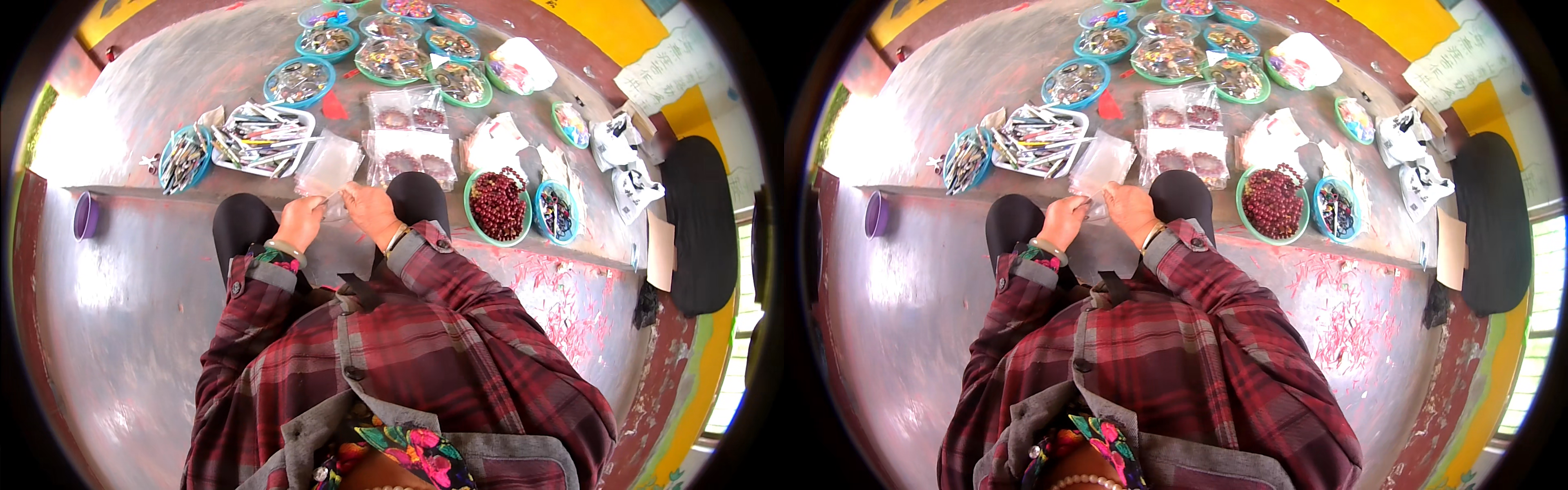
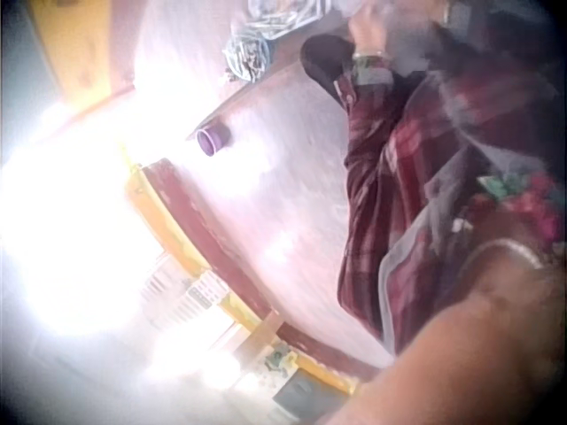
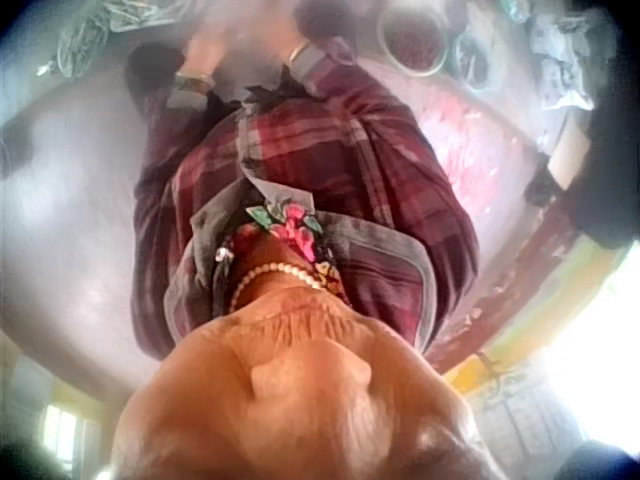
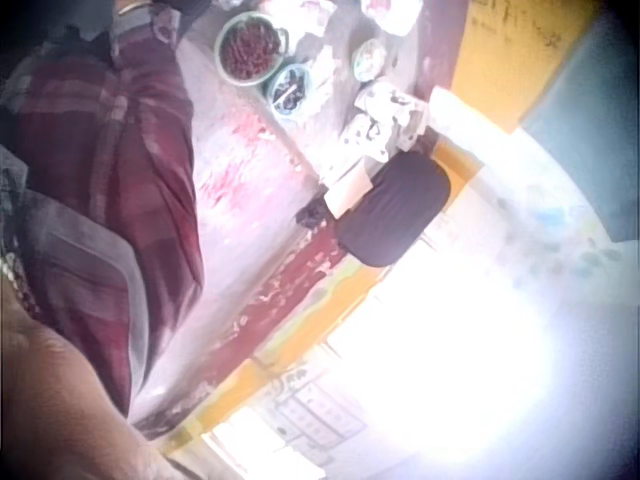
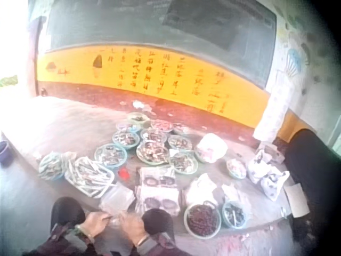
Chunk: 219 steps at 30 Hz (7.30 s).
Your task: The person sits on the floor and repeatedly picks up small plastic bags and red beads from a bowl. They place the beads into the bags, seal them, and set the filled bags aside on the floor.
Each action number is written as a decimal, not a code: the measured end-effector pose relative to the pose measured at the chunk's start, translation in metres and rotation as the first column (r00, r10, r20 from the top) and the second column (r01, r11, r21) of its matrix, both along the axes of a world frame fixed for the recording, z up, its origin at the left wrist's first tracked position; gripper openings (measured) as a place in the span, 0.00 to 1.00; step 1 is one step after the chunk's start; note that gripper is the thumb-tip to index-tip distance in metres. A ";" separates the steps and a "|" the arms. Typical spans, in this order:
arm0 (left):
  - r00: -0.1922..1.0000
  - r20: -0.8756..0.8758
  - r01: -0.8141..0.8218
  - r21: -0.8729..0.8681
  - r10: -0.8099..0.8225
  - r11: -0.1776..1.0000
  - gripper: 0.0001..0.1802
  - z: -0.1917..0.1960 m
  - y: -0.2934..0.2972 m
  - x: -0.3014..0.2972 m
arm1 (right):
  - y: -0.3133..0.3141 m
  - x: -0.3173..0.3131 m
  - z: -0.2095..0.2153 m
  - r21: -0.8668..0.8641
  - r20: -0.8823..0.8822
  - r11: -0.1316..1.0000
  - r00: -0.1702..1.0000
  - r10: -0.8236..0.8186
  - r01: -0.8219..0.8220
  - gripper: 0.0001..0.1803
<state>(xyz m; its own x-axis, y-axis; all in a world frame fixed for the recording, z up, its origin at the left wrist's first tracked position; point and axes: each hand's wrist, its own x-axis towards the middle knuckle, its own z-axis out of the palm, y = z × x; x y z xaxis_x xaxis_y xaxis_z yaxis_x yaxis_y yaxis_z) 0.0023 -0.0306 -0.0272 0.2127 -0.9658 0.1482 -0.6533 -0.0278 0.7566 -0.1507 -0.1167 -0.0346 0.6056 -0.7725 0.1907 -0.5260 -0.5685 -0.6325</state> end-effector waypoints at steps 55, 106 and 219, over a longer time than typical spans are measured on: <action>0.998 0.059 0.005 0.081 -0.009 0.997 0.09 -0.012 -0.023 -0.019 | -0.186 -0.368 -0.047 0.150 -0.341 0.844 0.828 -0.445 0.515 0.18; 0.983 -0.094 0.171 0.156 -0.158 0.973 0.16 0.009 0.006 0.005 | 0.017 -0.025 0.094 -0.040 -0.063 0.921 0.921 0.384 -0.387 0.09; 0.198 -0.884 0.190 0.459 0.424 0.868 0.09 0.040 -0.031 -0.006 | -0.339 -0.086 -0.088 0.818 0.562 0.516 0.159 -0.812 -0.255 0.07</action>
<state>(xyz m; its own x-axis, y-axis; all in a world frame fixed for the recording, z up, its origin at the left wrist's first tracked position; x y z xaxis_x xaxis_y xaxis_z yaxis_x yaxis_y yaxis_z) -0.0032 -0.0615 0.0125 0.0007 -0.7865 -0.6175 0.5931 -0.4969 0.6336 -0.2362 -0.4557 -0.1223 0.1115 -0.9425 -0.3151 0.6646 0.3065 -0.6814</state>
